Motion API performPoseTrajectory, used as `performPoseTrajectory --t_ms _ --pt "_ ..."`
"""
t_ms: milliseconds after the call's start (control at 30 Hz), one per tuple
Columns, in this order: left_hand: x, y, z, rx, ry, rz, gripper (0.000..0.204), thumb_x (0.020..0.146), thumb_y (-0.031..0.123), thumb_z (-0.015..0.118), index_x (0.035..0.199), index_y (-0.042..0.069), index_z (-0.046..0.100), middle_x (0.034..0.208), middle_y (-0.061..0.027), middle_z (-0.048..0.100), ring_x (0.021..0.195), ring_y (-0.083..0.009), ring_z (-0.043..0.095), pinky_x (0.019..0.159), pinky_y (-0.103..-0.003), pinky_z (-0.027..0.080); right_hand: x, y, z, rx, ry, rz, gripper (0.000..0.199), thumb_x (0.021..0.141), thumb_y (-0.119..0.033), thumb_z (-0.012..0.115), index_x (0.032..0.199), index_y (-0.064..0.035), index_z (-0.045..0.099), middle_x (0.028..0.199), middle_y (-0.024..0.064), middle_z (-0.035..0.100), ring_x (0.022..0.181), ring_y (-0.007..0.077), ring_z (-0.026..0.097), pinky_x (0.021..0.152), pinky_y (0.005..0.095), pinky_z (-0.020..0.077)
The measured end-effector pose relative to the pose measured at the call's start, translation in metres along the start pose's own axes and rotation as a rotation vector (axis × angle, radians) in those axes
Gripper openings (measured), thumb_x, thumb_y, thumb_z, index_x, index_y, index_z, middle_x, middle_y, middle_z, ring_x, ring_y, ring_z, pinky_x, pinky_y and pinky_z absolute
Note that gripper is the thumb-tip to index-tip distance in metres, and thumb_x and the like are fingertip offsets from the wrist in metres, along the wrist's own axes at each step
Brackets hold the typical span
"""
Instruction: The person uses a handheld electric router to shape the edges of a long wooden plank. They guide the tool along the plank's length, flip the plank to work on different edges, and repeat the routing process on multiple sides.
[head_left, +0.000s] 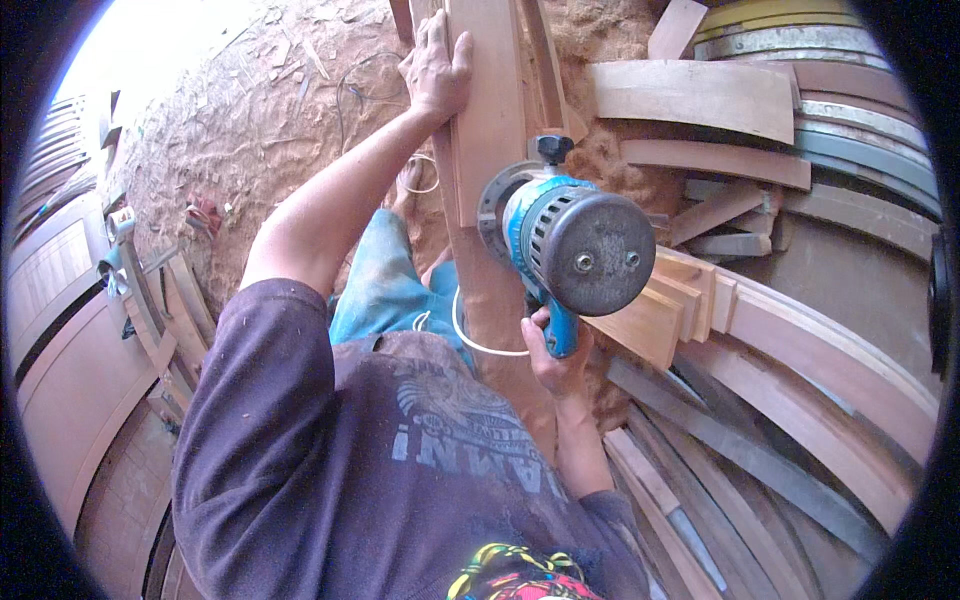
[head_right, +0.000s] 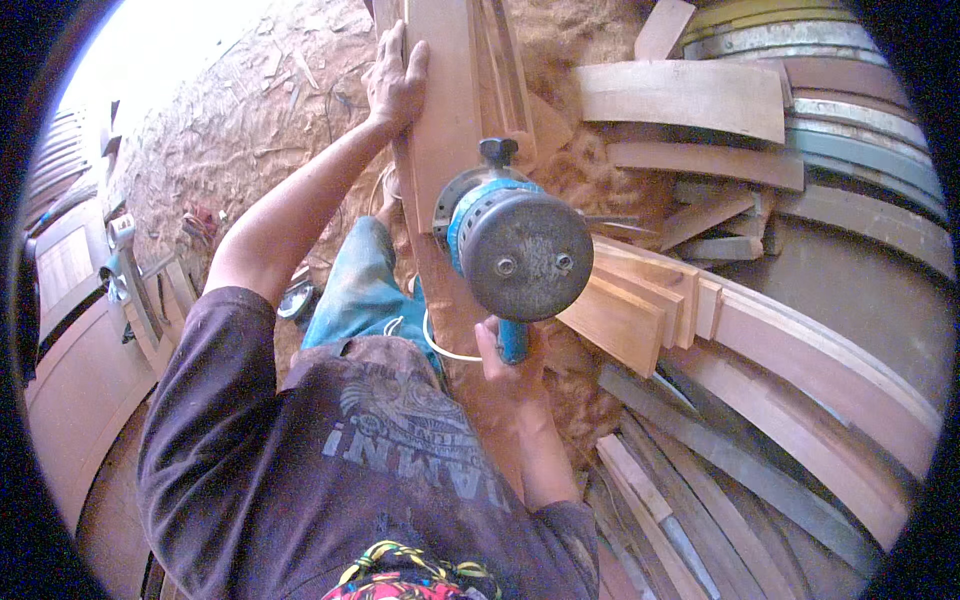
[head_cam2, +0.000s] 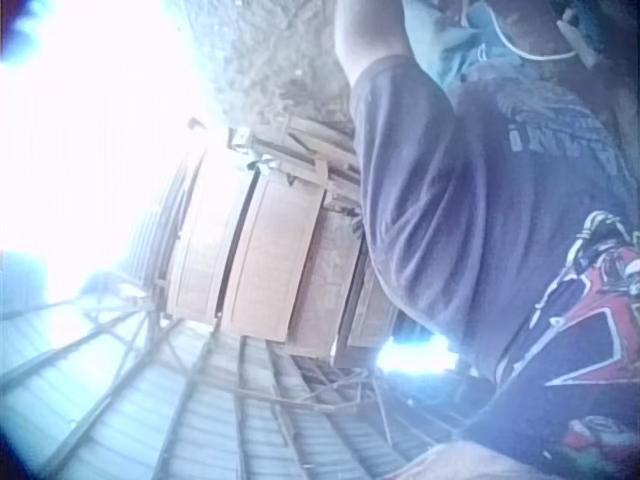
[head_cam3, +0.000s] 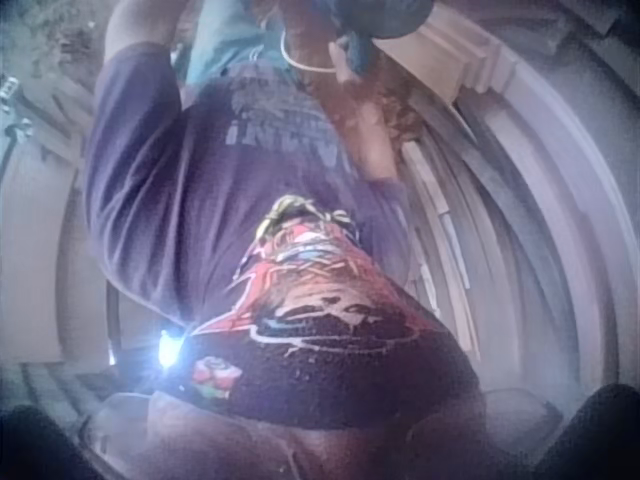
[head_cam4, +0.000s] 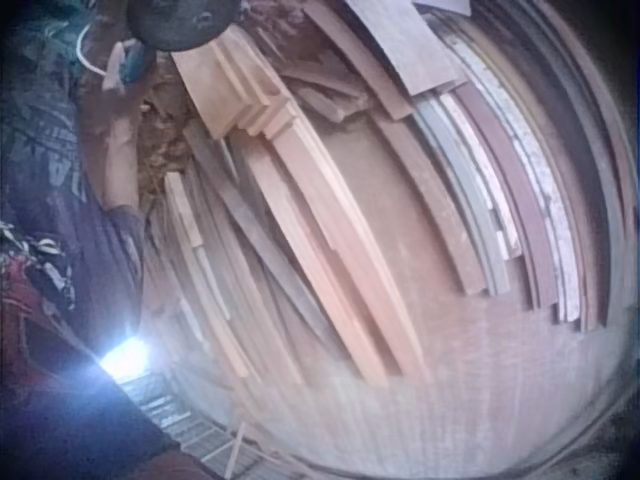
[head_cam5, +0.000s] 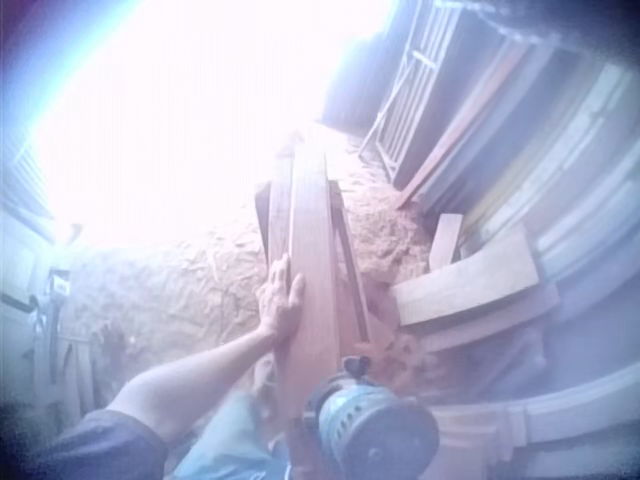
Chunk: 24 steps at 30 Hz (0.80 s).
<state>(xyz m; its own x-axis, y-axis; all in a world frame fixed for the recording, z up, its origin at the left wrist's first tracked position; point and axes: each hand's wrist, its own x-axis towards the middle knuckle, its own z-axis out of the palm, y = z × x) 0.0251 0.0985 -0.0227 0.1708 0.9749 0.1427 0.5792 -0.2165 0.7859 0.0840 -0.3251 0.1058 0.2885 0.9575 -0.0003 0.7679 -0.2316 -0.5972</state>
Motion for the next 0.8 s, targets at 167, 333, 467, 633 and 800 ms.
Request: performPoseTrajectory --t_ms 167,333,467,633,800 --pt "-0.002 0.006 -0.004 -0.004 -0.024 -0.014 0.072 0.108 0.047 0.053 0.163 0.003 0.040 0.166 -0.0218 0.046 0.157 -0.0371 0.040 0.125 -0.051 0.029 0.028 -0.014 0.005 0.614 0.199 0.363 0.011 0.090 0.001 0.079 0.092 -0.0039 0.070 0.080 0.0025 0.071 0.070 0.0110 0.065 0.065 0.0304 0.0509" --pt "-0.003 0.008 -0.006 0.005 -0.030 -0.008 0.070 0.109 0.042 0.054 0.164 0.003 0.039 0.166 -0.0221 0.045 0.157 -0.0364 0.040 0.125 -0.051 0.028 0.060 -0.009 0.005 0.449 0.152 0.235 0.011 0.090 0.000 0.079 0.091 -0.0043 0.070 0.077 0.0022 0.070 0.067 0.0103 0.064 0.062 0.0299 0.0496" --pt "-0.004 0.009 -0.011 0.011 -0.038 0.007 0.068 0.109 0.040 0.056 0.164 0.003 0.039 0.165 -0.0256 0.045 0.151 -0.0438 0.045 0.124 -0.052 0.034 0.090 -0.012 0.003 0.519 0.086 0.351 0.010 0.091 -0.002 0.080 0.092 -0.0049 0.070 0.076 0.0019 0.070 0.067 0.0092 0.063 0.062 0.0294 0.0487" --pt "0.003 0.005 -0.015 0.008 -0.103 -0.010 0.067 0.109 0.038 0.058 0.163 0.002 0.039 0.164 -0.0252 0.046 0.152 -0.0426 0.045 0.127 -0.051 0.029 0.148 -0.018 -0.001 0.577 0.076 0.351 0.012 0.091 -0.007 0.081 0.094 -0.0069 0.070 0.082 0.0022 0.073 0.070 0.0142 0.070 0.064 0.0319 0.0539" --pt "0.104 -0.016 -0.005 -0.029 -0.071 0.049 0.066 0.110 0.041 0.056 0.160 0.000 0.042 0.156 -0.0239 0.055 0.149 -0.0371 0.049 0.121 -0.050 0.030 0.210 -0.020 0.005 0.645 0.086 0.403 0.011 0.092 -0.006 0.080 0.091 -0.0067 0.069 0.082 0.0016 0.072 0.072 0.0124 0.068 0.066 0.0318 0.0536"
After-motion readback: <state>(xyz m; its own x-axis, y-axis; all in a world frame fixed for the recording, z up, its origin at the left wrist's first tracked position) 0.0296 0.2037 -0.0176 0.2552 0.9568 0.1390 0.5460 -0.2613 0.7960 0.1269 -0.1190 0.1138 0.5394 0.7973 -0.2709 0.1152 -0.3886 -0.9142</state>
